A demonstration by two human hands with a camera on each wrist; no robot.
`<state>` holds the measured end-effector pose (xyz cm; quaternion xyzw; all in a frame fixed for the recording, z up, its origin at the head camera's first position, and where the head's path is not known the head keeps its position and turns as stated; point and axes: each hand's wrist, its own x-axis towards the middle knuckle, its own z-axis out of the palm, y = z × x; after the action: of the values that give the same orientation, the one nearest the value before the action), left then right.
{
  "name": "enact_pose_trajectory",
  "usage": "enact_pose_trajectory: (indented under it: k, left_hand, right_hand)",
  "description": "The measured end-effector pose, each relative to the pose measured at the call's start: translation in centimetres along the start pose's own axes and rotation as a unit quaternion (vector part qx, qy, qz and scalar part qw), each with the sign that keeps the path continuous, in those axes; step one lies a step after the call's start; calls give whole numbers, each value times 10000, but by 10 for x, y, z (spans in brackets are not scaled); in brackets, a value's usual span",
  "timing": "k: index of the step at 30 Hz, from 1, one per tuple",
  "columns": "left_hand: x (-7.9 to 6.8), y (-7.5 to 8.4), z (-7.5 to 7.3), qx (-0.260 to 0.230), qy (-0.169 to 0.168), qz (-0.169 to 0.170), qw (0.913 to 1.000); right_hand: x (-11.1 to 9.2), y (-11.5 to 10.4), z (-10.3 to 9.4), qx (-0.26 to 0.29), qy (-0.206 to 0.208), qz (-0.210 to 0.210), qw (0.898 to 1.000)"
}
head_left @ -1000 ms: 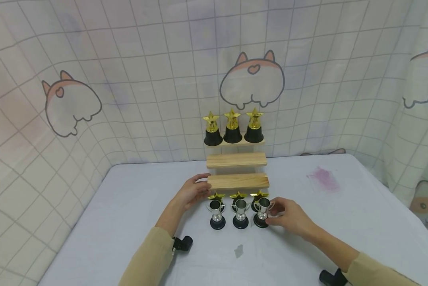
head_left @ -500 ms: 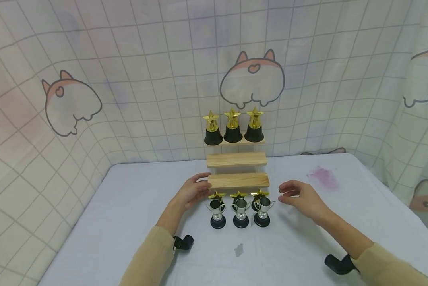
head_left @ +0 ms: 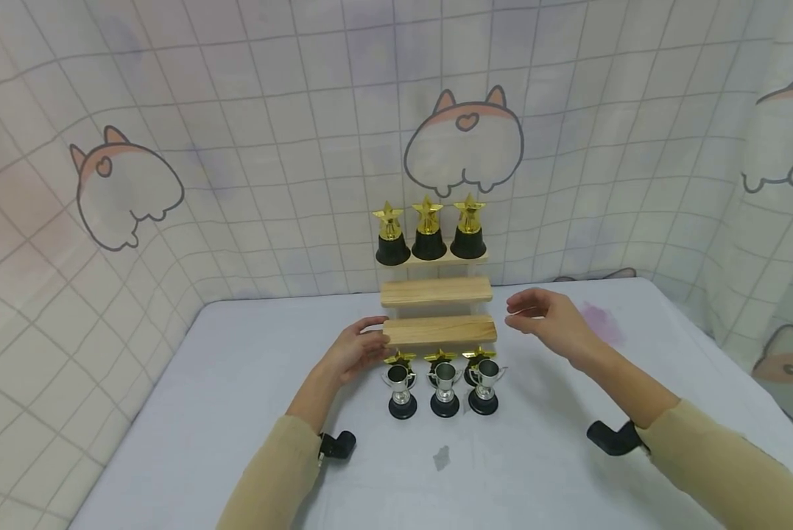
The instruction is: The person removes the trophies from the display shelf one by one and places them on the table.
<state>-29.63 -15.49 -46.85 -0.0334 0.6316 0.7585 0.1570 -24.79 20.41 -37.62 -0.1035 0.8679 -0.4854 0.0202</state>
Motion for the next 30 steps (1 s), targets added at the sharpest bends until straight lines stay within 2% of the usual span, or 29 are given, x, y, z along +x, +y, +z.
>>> enact_pose_trajectory:
  k: [6, 16, 22, 30]
  left_hand:
    - [1, 0, 0, 89, 11, -1, 10000]
    - [2, -2, -2, 33, -37, 40, 10000]
    - [2, -3, -4, 85, 3, 36, 10000]
    - [2, -4, -2, 76, -28, 51, 10000]
  right_hand:
    - [18, -15, -3, 64, 126, -116, 9998]
    - [43, -29, -6, 396, 39, 23, 9992]
    - [54, -30, -3, 702, 154, -39, 9974]
    - [68, -24, -4, 806, 307, -95, 9962]
